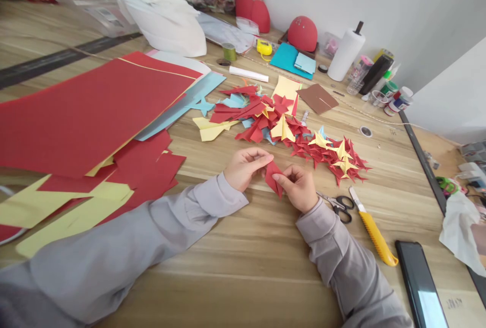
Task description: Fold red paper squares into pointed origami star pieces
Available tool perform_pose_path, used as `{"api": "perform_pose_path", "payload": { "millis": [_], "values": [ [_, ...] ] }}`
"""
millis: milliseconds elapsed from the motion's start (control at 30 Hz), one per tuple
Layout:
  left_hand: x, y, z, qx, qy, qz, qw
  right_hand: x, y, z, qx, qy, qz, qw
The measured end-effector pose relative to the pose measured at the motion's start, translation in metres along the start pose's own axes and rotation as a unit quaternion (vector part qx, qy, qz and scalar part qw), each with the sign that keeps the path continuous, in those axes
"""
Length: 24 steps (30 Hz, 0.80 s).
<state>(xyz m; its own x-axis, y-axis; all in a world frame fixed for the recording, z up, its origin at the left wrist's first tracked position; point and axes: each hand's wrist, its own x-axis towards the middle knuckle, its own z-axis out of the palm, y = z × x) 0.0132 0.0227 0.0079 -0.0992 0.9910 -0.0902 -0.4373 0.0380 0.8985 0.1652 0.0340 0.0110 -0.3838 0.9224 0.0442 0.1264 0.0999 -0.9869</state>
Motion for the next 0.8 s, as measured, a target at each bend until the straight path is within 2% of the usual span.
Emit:
{"api": "perform_pose_path", "payload": {
  "millis": [300,500,800],
  "values": [
    [-0.0047,0.0039,0.0028,0.053,-0.021,-0.005,0.998,0.0006,-0.0011,0.0003,0.048,0.031,0.005,0.998],
    [-0.0063,0.0066,0.0020,0.076,-0.066,-0.014,0.995,0.0005,-0.0014,-0.0009,0.039,0.039,-0.009,0.998],
    [-0.0064,0.0050,0.0017,0.095,-0.092,-0.016,0.991,0.0011,-0.0015,-0.0005,0.043,0.040,-0.012,0.998]
  ]
}}
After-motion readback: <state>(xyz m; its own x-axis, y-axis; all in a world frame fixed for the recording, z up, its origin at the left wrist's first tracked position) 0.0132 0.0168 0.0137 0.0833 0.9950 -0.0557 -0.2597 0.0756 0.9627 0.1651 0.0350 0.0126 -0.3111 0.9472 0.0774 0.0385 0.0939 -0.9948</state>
